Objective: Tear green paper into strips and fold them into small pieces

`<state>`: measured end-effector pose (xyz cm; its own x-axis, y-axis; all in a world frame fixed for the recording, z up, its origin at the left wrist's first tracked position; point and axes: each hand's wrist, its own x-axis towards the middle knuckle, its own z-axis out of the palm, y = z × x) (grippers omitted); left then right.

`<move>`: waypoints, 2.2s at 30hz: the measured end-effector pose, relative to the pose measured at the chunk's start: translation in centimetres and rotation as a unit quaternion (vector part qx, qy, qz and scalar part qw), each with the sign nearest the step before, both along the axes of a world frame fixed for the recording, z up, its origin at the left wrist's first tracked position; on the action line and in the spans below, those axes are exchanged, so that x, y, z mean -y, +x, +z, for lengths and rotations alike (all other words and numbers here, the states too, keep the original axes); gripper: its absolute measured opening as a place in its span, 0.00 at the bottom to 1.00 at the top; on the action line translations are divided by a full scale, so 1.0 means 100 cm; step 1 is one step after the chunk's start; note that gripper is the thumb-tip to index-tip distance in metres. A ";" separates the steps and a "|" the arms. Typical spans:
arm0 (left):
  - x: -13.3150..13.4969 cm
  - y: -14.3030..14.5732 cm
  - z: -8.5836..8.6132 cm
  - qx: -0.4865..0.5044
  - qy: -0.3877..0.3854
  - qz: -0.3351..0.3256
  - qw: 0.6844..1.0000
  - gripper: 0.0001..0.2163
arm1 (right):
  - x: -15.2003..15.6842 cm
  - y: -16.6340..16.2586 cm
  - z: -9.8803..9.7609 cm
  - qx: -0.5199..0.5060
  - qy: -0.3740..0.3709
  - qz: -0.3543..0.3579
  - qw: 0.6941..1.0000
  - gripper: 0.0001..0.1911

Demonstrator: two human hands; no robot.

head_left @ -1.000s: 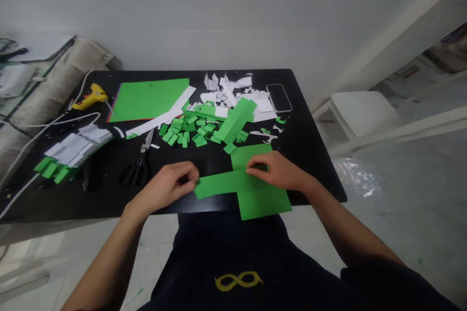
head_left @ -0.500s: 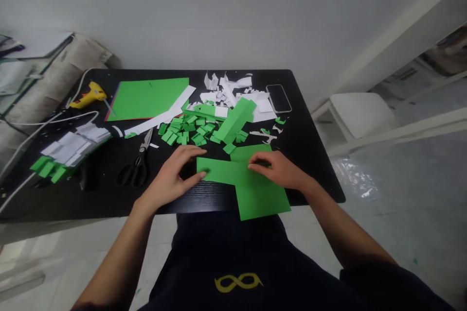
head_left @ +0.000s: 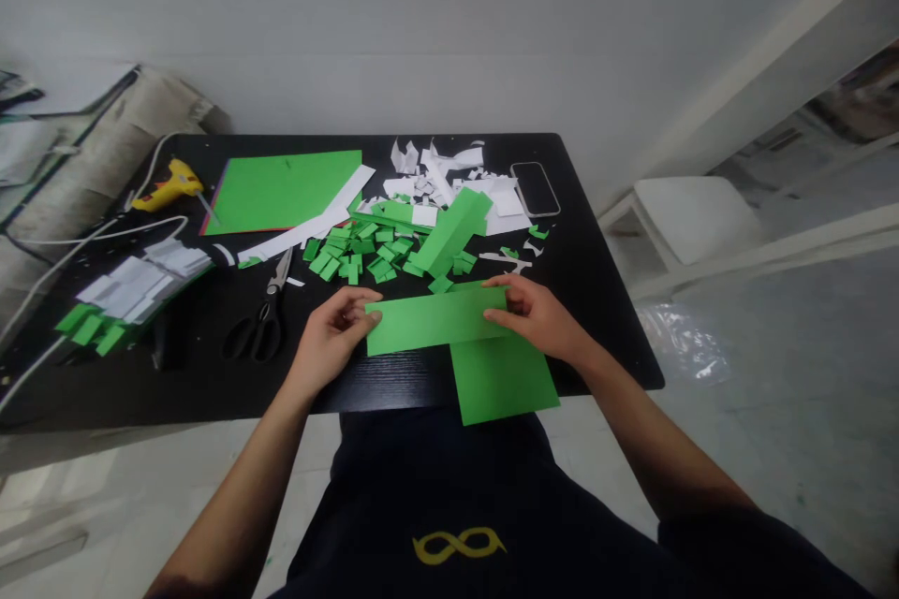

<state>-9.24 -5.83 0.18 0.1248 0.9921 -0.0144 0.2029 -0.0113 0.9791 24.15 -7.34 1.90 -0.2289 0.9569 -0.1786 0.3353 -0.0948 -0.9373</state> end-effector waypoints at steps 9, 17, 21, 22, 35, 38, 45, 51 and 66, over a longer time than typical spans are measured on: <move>0.006 -0.007 0.000 0.014 -0.047 0.018 0.999 0.15 | 0.003 0.001 0.001 -0.032 -0.018 -0.030 0.999 0.28; 0.012 -0.011 0.000 0.161 -0.067 -0.110 0.978 0.29 | 0.005 0.003 0.000 -0.037 -0.025 -0.041 0.998 0.25; 0.014 -0.008 0.008 0.140 -0.047 -0.136 0.980 0.28 | 0.005 0.004 -0.004 -0.025 -0.007 -0.065 0.998 0.22; 0.014 -0.006 0.010 0.123 -0.041 -0.134 0.983 0.27 | 0.005 0.004 -0.005 -0.021 -0.002 -0.072 0.997 0.22; 0.006 0.007 0.003 0.024 -0.018 0.038 0.999 0.21 | 0.009 -0.006 -0.013 -0.076 -0.020 -0.082 0.994 0.36; 0.006 0.007 0.005 0.045 -0.042 0.033 0.998 0.20 | 0.009 -0.008 -0.015 -0.056 -0.011 -0.088 0.994 0.34; 0.007 0.010 -0.001 0.073 -0.091 0.054 0.992 0.24 | 0.011 -0.017 -0.015 -0.062 0.021 -0.124 0.990 0.26; 0.010 0.014 0.004 0.044 -0.017 0.086 0.995 0.19 | 0.012 -0.016 -0.006 -0.054 0.080 -0.133 0.986 0.12; 0.018 0.011 0.022 -0.073 0.103 0.085 0.988 0.10 | 0.013 -0.008 0.001 -0.039 0.122 -0.138 0.982 0.15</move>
